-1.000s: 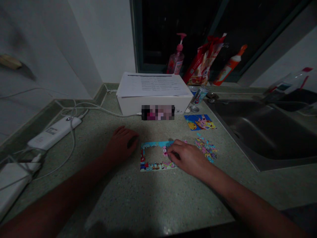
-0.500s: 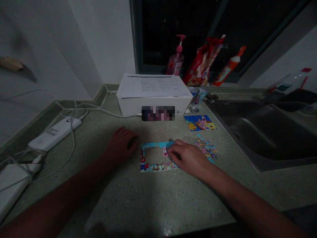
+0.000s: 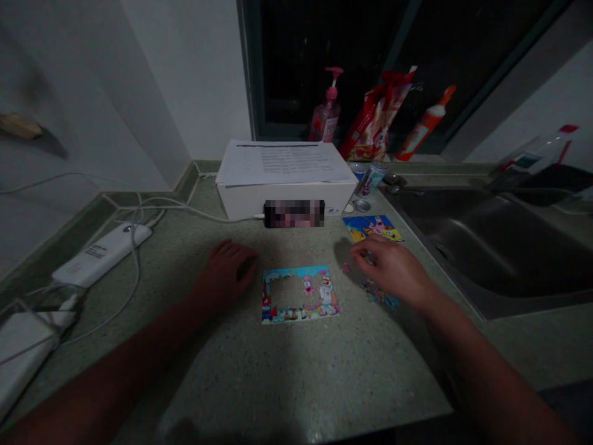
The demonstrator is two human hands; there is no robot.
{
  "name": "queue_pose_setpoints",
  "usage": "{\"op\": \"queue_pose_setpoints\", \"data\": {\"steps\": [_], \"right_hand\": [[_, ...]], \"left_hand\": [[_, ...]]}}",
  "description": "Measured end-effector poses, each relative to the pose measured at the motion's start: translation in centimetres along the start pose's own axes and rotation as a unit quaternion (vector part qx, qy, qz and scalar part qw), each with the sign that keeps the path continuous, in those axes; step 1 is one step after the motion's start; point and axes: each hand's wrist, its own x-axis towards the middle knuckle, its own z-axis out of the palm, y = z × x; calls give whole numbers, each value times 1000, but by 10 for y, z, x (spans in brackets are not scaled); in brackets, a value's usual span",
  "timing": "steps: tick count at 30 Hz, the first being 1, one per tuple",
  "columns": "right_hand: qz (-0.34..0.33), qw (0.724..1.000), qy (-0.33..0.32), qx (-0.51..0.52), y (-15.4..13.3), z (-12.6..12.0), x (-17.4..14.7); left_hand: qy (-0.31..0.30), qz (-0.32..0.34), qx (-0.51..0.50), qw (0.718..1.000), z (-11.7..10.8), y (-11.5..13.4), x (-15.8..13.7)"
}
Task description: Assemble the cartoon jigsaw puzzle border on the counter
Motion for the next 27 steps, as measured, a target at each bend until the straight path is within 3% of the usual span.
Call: {"op": "queue_pose_setpoints", "data": {"steps": [6, 13, 21, 27], "right_hand": [[53, 998, -4, -38, 47, -20, 1], [92, 989, -85, -79, 91, -26, -8], [73, 978, -181, -78, 87, -20, -9], [88, 979, -178, -48, 79, -19, -8]], "left_hand": [[-1, 1, 3, 1000, 1, -1, 0], [6, -11, 0, 1000, 1, -1, 0], [7, -12, -5, 1000, 1, -2, 0], [10, -9, -8, 1000, 4, -5, -1]]}}
